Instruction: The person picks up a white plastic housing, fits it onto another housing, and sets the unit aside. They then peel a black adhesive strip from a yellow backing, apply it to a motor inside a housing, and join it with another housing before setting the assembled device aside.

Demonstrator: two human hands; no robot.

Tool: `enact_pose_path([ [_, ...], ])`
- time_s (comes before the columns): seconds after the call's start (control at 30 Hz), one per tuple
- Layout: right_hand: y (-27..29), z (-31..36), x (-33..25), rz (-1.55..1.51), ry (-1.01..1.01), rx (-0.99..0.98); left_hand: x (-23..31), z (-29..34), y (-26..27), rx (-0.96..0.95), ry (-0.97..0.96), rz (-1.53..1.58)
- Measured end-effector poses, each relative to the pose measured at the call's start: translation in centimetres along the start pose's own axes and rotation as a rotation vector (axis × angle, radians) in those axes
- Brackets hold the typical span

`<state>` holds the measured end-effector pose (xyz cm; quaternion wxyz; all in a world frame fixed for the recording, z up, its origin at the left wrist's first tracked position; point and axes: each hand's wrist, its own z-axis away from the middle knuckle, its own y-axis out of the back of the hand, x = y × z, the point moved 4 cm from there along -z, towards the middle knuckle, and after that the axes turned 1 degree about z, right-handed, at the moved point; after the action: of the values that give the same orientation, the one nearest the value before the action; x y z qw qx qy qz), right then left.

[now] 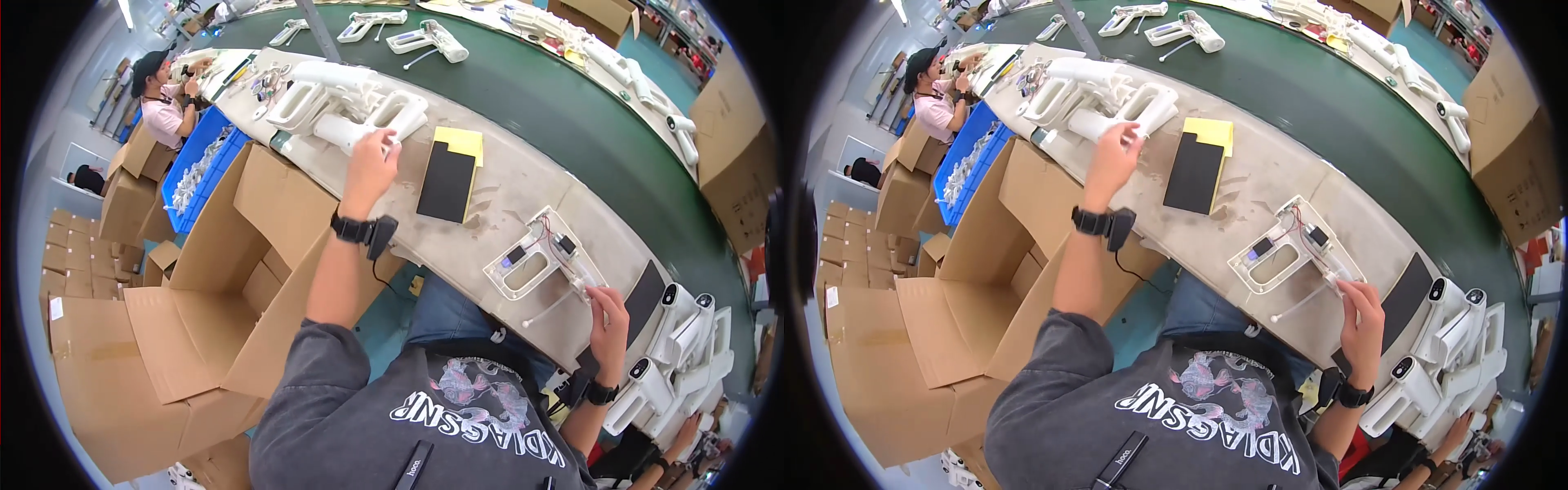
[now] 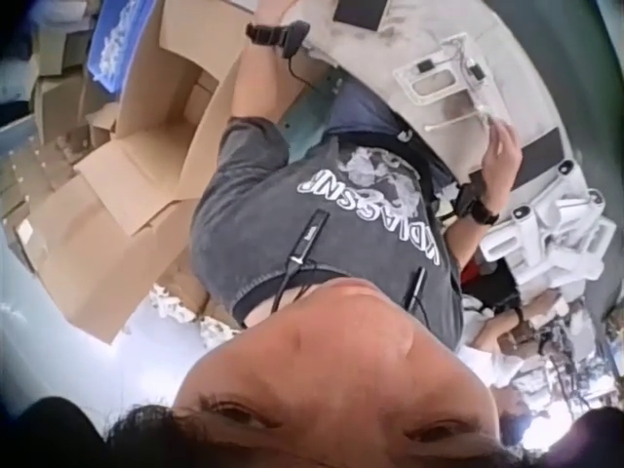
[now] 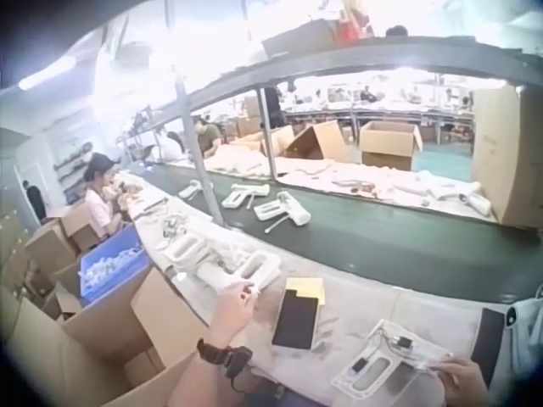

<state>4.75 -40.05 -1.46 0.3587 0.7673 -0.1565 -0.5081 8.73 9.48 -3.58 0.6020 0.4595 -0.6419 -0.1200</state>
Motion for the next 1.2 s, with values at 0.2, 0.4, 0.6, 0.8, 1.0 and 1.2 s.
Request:
enact_pose_path([
  [0.2, -0.7, -0.3, -1.6, -0.056, -0.006, -0.084, -2.1, -6.6, -4.1, -0.089, -0.068, -0.57],
  [0.4, -1.1, -0.1, -2.4, -0.114, 0.031, -0.061, -1.8, -5.9, -1.1, -0.16, -0.074, -0.602],
  [0.6, 0.3, 0.1, -1.5, -0.142, 0.007, -0.02, 10.8, 5.9, 5.9, -0.297, -0.31, -0.271],
  [0.8, 0.8, -3.6, -4.5, -0.22, 0.158, 0.036, 20.0, 14.7, 5.8, -0.804, -0.776, -0.384],
  [1.0, 0.9, -5.3, -4.2, 0.157, 0.349, -0.099, 22.4, 17.0, 1.2, -0.894, -1.291, -0.359],
  [1.2, 1.4, -3.9, -1.3, -0.017, 0.145, -0.257, 21.9, 17.5, -0.1, -0.811, -1.441, -0.498],
])
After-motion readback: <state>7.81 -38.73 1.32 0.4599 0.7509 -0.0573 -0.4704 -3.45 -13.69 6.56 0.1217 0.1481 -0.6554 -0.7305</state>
